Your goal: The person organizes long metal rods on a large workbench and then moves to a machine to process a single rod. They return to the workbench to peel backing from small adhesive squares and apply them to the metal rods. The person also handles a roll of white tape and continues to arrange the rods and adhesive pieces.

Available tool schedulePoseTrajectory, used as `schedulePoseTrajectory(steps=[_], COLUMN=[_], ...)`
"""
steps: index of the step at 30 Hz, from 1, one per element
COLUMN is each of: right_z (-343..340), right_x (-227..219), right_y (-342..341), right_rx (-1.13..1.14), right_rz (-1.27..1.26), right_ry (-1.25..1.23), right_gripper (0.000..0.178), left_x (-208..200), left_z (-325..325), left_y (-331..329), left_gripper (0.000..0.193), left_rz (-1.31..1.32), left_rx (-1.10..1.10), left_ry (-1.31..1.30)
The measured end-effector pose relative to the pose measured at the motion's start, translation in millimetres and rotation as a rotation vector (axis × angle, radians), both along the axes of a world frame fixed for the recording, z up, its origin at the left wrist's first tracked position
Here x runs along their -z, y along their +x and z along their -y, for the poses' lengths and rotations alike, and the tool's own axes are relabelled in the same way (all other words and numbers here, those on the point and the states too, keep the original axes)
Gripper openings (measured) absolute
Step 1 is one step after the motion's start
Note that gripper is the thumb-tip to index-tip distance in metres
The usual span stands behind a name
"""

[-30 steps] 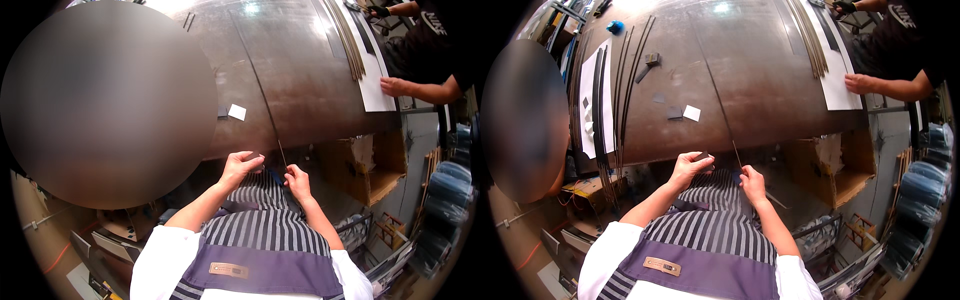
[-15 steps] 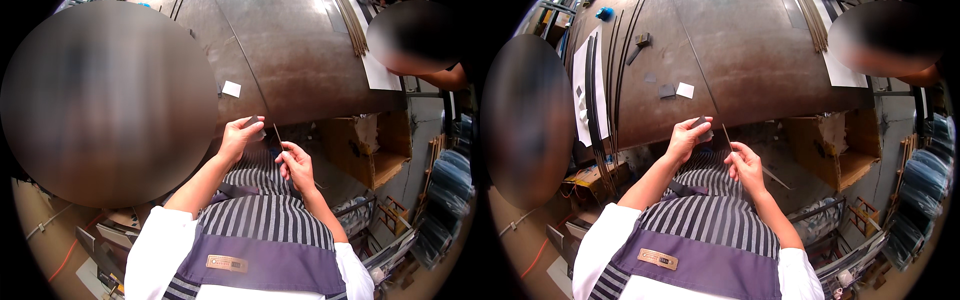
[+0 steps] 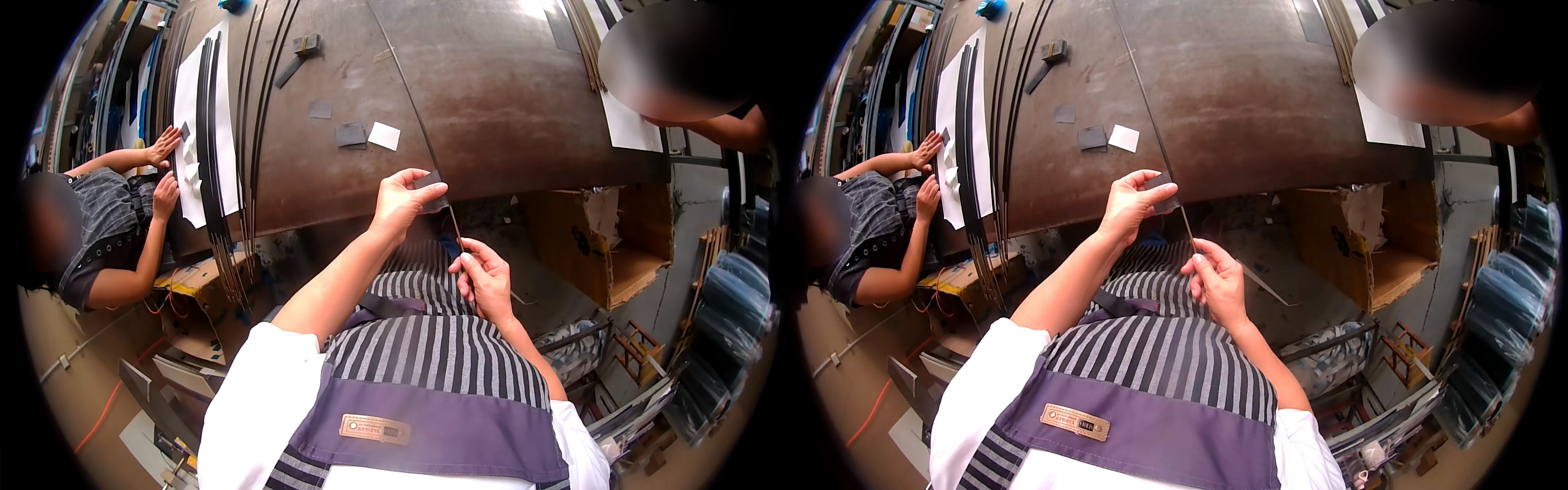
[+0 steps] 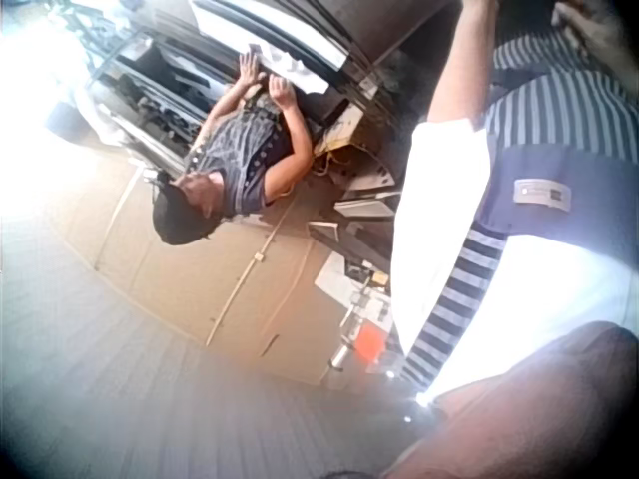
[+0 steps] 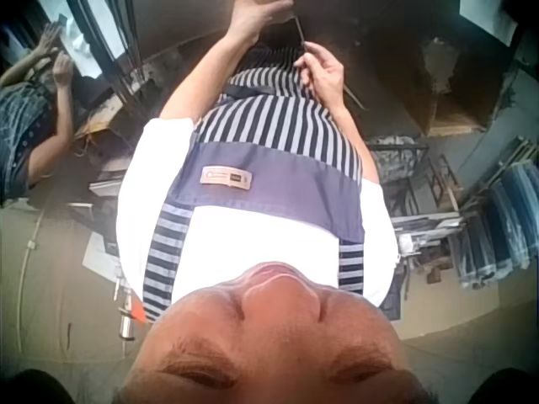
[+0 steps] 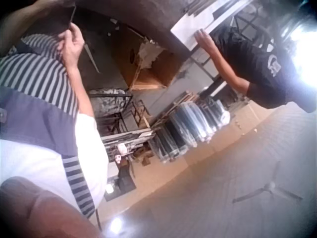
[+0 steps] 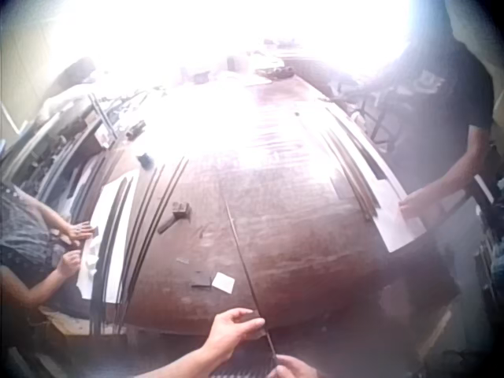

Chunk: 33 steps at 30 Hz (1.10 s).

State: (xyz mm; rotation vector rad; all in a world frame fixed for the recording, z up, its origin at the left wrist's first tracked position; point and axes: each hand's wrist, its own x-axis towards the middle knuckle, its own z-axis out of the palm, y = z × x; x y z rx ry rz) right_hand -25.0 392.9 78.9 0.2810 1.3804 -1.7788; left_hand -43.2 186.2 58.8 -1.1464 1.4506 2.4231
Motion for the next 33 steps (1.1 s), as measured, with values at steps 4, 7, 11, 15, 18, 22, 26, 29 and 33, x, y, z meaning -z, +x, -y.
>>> schedulePoseTrajectory(steps=[4, 7, 11, 15, 18, 22, 26, 29, 33], right_z=[2, 3, 4, 5, 3, 20, 42, 50, 52], right_x=[-2, -3, -5, -4, -5, -16, 15, 32, 34], right_y=[0, 0, 0, 0, -1, -14, -35, -37, -35], right_rx=[0.005, 0.015, 0.018, 0.018, -0.019, 0.002, -0.017, -0.011, -0.022], right_rz=[-0.015, -0.012, -0.011, -0.027, -0.054, -0.038, -0.246, -0.355, -0.388], right_ry=[0.007, 0.0, 0.017, 0.026, 0.039, 0.109, 0.221, 0.221, 0.262], right_gripper=[0.027, 0.027, 0.027, 0.027, 0.028, 0.037, 0.027, 0.028, 0.027], left_x=[7, 10, 13, 13, 7, 15, 14, 14, 7], left_z=[0, 0, -1, -2, -2, 4, -4, -3, -2], left_y=[-1, -1, -2, -3, -5, -4, -1, -1, -2], left_gripper=[0.023, 0.023, 0.023, 0.024, 0.026, 0.026, 0.023, 0.023, 0.018], left_rz=[0.002, -0.007, -0.011, -0.016, -0.045, -0.041, -0.013, -0.031, -0.041], left_rx=[-0.004, -0.002, -0.01, 0.006, -0.005, 0.076, 0.074, 0.071, 0.068], left_ry=[-0.038, -0.046, -0.048, -0.096, 0.004, 0.02, 0.036, 0.035, 0.064])
